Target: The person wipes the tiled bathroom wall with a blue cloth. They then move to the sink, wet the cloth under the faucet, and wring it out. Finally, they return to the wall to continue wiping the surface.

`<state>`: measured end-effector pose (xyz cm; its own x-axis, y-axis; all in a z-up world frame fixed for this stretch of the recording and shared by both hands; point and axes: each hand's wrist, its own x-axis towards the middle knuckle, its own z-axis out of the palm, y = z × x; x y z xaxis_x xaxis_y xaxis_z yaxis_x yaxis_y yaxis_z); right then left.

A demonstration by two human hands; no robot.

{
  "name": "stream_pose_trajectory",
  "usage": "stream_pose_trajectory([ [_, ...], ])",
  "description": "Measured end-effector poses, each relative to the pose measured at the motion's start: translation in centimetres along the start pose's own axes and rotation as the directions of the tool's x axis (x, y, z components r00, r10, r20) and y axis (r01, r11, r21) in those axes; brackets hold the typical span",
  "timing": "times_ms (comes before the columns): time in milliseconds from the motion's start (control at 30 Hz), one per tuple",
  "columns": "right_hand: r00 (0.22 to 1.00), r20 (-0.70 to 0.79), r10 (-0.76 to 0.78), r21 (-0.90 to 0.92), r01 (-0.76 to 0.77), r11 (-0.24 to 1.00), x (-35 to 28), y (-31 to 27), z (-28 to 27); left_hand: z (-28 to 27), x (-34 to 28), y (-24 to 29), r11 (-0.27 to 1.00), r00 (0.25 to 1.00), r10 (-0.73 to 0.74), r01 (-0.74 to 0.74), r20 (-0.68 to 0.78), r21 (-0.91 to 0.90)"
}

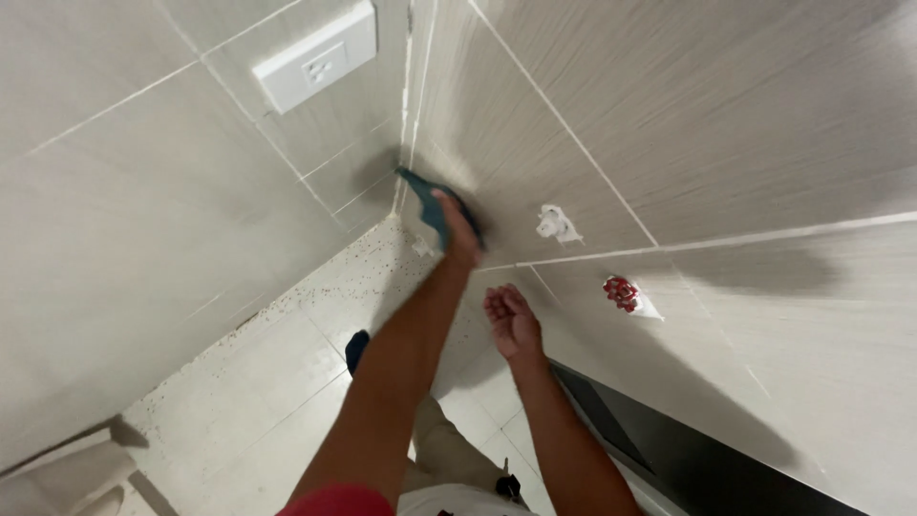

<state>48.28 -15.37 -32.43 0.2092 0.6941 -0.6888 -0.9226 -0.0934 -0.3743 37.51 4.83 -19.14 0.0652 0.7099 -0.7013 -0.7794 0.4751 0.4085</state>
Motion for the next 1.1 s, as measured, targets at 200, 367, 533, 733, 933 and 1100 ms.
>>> stream_pose_trajectory([
  [200, 0.999, -0.041, 0.021, -0.099, -0.025, 0.995, -3.6, 0.8, 1.8, -4.8, 10.3, 1.0, 0.998, 1.000, 0.020, -0.020, -0.006, -0.064],
  [367, 0.989, -0.143, 0.039, -0.188, -0.066, 0.980, -2.6, 0.4, 0.6, -5.2, 8.9, -2.6, 0.994, 0.994, -0.017, 0.029, -0.110, 0.108],
  [533, 0.977, -0.212, 0.012, -0.275, -0.071, 0.959, 2.6, 0.7, -2.1, -2.7, -3.2, -3.9, 0.977, 0.982, -0.188, 0.186, 0.010, 0.102],
  [733, 0.964, -0.266, 0.012, -0.413, -0.125, 0.902, -0.3, -0.3, -2.6, -4.5, -3.9, -9.1, 0.931, 0.946, 0.091, -0.192, 0.311, 0.311],
  [933, 0.977, -0.213, 0.016, -0.495, -0.123, 0.860, -2.4, -0.8, -0.8, 9.3, -24.5, 5.2, 0.943, 0.942, -0.332, 0.333, -0.057, 0.010],
  [1100, 0.979, -0.196, 0.049, -0.581, -0.156, 0.798, -5.8, -1.2, -1.4, 8.0, -24.9, 0.9, 0.949, 0.963, -0.261, 0.244, -0.062, -0.198],
])
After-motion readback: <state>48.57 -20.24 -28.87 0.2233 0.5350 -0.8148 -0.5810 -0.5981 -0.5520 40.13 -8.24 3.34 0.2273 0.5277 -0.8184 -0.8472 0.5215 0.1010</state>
